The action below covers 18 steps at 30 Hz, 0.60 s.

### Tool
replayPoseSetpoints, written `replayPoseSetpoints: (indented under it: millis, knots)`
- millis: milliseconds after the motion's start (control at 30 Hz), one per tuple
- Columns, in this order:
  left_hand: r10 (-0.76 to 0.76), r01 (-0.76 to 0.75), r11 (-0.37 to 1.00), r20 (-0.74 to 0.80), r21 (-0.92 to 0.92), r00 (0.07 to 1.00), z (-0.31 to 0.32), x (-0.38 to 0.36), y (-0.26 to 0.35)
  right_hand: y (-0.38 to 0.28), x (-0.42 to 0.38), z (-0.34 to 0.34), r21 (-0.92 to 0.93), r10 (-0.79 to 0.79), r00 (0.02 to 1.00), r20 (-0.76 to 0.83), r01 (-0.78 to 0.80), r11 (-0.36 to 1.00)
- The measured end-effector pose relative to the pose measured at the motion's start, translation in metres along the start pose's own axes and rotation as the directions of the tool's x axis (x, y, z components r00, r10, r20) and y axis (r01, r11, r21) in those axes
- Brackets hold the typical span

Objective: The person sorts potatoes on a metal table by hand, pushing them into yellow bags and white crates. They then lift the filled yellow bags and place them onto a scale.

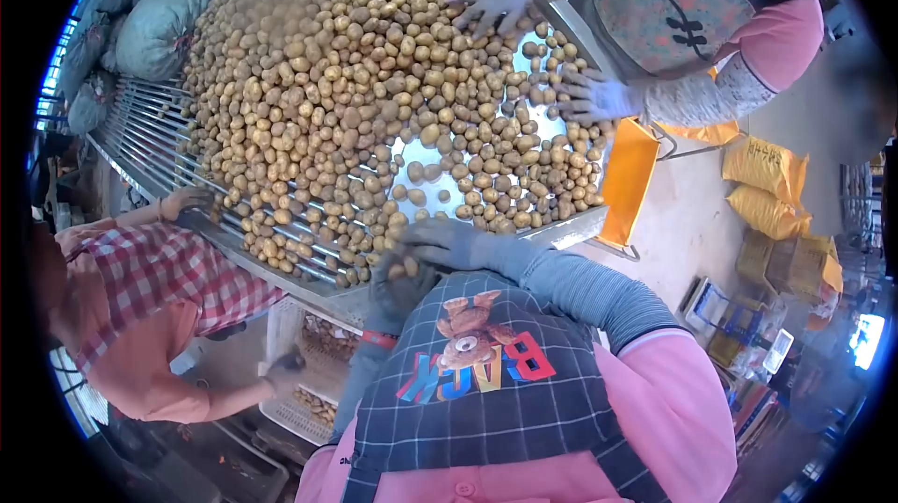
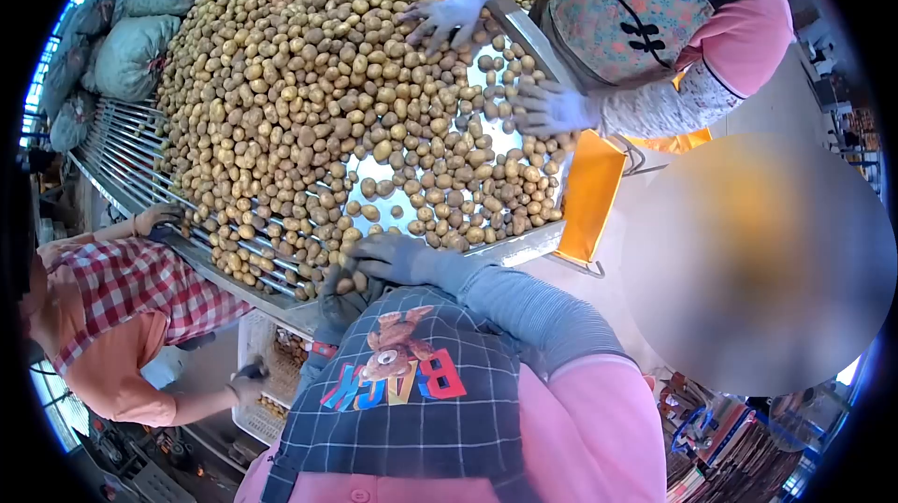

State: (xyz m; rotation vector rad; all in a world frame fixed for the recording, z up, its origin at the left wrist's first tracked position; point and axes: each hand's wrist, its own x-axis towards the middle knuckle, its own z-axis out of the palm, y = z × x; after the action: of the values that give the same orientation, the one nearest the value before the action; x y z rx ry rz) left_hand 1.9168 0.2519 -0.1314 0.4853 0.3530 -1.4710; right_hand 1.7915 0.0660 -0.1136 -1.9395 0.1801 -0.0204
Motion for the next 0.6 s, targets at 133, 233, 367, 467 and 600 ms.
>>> replayPoseSetpoints:
  millis: [133,233,367,467,600]
  knots:
    - [-0.008,0.057,0.968,-0.2,0.245,0.98,0.026,-0.003,0.001,0.073,-0.09,-0.049,-0.612,-0.069,0.997,0.039,0.079,0.787]
    - [0.02,0.026,0.915,-0.109,0.402,0.994,-0.012,0.007,0.005,0.104,-0.151,-0.098,-0.737,0.075,0.988,-0.138,-0.153,0.658]
    - [0.073,-0.013,0.952,-0.186,0.306,0.98,0.003,0.009,0.006,0.085,-0.134,-0.124,-0.626,0.322,0.803,-0.502,-0.594,0.506]
    - [0.12,-0.05,0.963,-0.257,0.265,0.959,0.023,0.004,-0.001,0.088,-0.051,-0.113,-0.497,-0.058,0.709,-0.702,-0.43,0.754]
    - [0.099,-0.039,0.928,-0.145,0.371,0.984,0.028,-0.004,-0.002,0.052,0.09,-0.103,-0.4,0.476,0.786,-0.394,-0.613,0.682]
